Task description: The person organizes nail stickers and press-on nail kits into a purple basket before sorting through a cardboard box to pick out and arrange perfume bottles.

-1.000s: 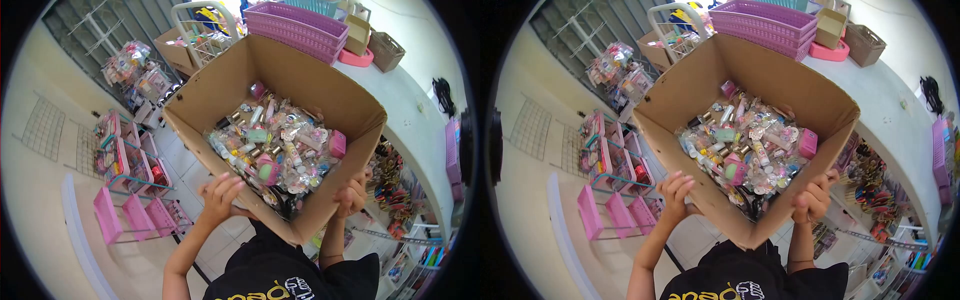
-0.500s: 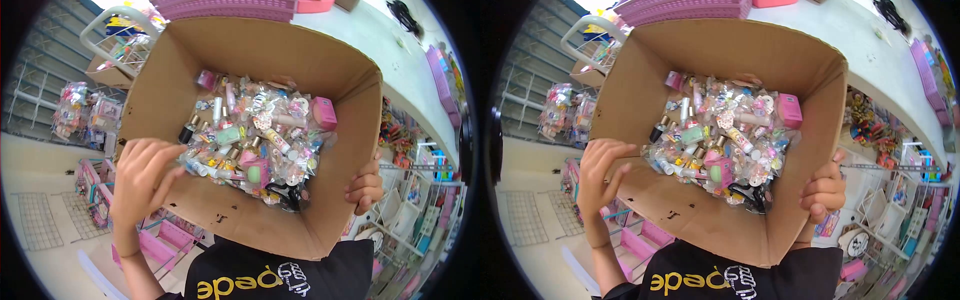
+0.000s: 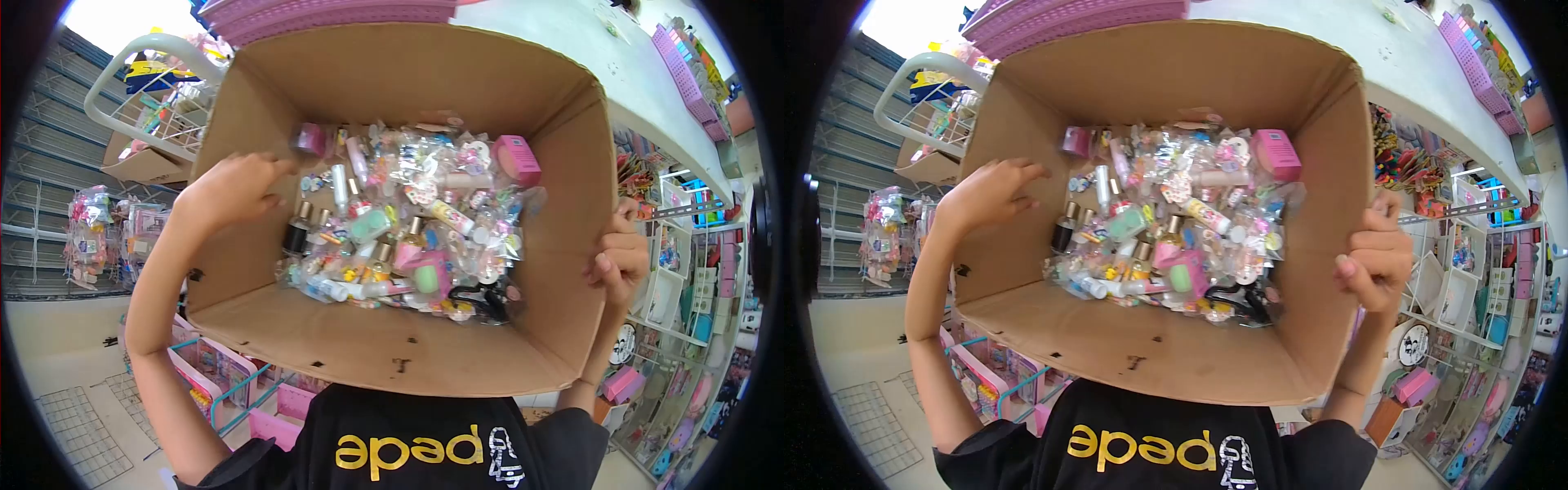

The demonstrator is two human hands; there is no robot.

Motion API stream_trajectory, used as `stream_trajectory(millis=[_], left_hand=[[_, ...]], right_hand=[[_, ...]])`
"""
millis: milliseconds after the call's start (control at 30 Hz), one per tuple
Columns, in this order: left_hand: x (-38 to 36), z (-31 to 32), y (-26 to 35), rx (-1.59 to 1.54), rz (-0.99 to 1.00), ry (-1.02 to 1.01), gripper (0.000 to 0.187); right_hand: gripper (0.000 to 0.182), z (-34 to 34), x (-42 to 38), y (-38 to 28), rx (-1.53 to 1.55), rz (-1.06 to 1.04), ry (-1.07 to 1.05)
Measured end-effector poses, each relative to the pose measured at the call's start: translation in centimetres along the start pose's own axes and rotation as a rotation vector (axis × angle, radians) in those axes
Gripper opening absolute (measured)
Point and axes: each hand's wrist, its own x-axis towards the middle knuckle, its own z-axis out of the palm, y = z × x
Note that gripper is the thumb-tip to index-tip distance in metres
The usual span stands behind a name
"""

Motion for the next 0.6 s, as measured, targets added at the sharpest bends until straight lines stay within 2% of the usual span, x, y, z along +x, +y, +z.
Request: stream_trajectory(millis=[33,67,133,167,233,300,400,433,467,533,600], left_hand=[[0.3,-0.1,-0.7,0.022,-0.017,-0.018,0.034],[0.5,-0.5,-1.1,0.019,0.015,0.001,0.033],[1.1,-1.3,-1.5,0.013,0.032,0.044,0.033],[1.4,-1.6,-1.6,0.004,0.05,0.085,0.033],[2.1,-1.7,-2.2,-0.043,0.105,0.136,0.03],[2.8,-1.1,-3.0,-0.196,0.225,0.234,0.028],[3.9,-0.3,-4.1,-0.381,0.286,0.272,0.024],[4.0,-0.1,-4.3,-0.384,0.283,0.28,0.024],[4.1,0.2,-4.4,-0.444,0.303,0.275,0.023],[4.3,0.7,-5.0,-0.516,0.34,0.337,0.022],[4.1,0.8,-5.4,-0.555,0.286,0.321,0.023]], right_hand=[[0.034,-0.5,0.8,-0.9,-0.133,0.089,-0.188],[0.034,-0.6,2.0,-1.9,-0.129,0.091,-0.187],[0.023,-0.3,5.1,-3.3,-0.45,0.217,-0.548],[0.023,0.4,6.5,-3.9,-0.453,0.217,-0.549],[0.013,2.9,9.5,-5.1,-0.562,0.317,-0.842],[0.016,6.5,12.3,-5.3,-0.525,0.077,-1.061],[0.018,15.4,14.7,-5.0,-0.456,-0.11,-1.341],[0.021,18.8,14.4,-4.7,-0.394,-0.228,-1.321],[0.022,22.4,14.3,-5.0,-0.367,-0.209,-1.415],[0.027,28.7,12.3,-5.2,-0.362,-0.331,-1.469],[0.036,33.0,9.8,-4.9,-0.328,-0.54,-1.346]])
